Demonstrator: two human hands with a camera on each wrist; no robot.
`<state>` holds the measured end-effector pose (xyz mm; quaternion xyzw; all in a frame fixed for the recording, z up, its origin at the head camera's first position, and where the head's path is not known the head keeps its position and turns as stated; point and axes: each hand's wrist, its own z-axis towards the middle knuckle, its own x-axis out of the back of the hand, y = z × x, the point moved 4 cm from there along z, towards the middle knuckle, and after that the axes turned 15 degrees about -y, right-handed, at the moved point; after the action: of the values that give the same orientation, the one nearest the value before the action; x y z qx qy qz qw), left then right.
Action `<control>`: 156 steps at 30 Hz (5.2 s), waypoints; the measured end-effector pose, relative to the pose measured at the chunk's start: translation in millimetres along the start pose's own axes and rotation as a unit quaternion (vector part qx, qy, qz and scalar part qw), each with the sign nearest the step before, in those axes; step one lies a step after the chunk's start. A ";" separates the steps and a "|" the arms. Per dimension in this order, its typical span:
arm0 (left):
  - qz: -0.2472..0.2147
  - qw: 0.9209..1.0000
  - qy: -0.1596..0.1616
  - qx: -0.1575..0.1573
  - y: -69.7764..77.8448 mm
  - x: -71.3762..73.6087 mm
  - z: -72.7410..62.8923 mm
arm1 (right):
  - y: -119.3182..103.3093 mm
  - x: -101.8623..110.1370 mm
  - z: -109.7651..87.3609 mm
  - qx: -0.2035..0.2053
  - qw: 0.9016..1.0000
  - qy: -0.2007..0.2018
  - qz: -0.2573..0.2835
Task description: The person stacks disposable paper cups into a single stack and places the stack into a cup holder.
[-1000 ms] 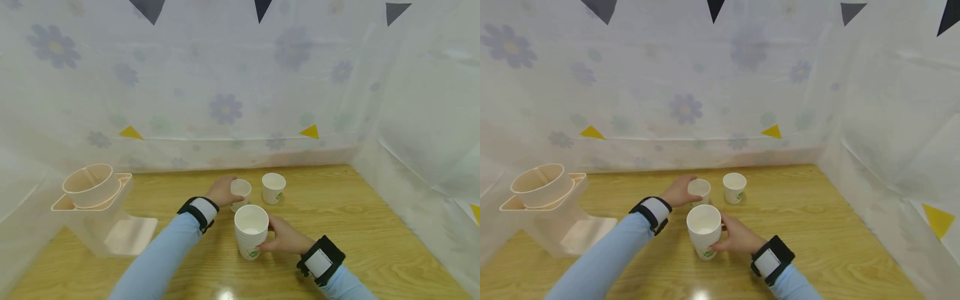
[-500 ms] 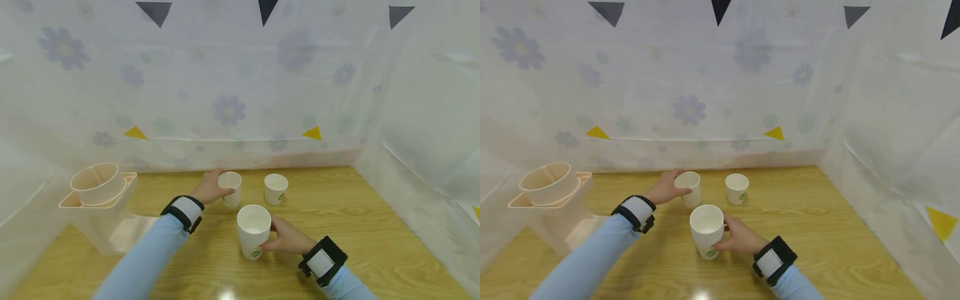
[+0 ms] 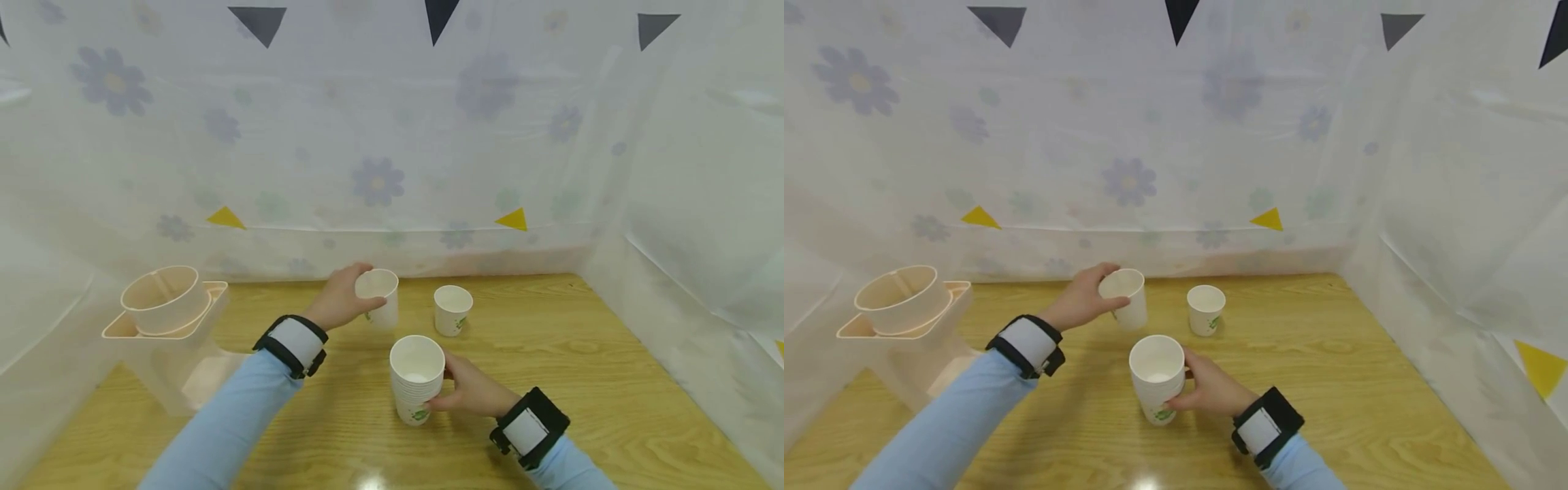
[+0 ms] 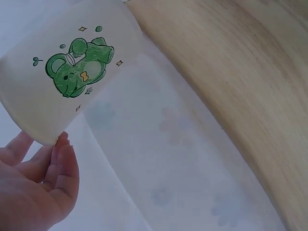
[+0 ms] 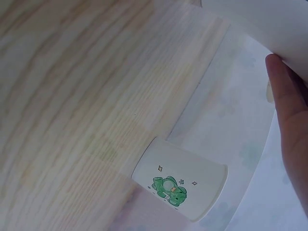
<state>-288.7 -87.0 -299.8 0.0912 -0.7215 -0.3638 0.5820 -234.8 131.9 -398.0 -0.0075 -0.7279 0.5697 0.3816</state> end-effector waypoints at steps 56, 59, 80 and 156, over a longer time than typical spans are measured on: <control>0.035 0.990 -0.053 -0.123 81.2 -19.2 -59.9 | -3.4 -0.4 -2.2 0.038 0.999 0.000 -0.033; 0.036 0.991 -0.056 -0.117 79.2 -21.4 -59.3 | -2.2 -0.5 -1.6 0.036 0.999 0.001 -0.034; 0.043 0.984 -0.128 -0.118 63.9 -46.7 -54.0 | -3.0 0.1 -2.9 0.017 1.000 0.002 -0.021; 0.093 0.965 -0.165 -0.183 62.1 -75.9 -43.3 | -1.6 -0.4 -3.9 0.038 0.999 -0.001 -0.031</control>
<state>-208.1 -18.3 -316.8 -0.1454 -0.7341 -0.4436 0.4932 -231.6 134.3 -396.7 0.0299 -0.7060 0.5845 0.3988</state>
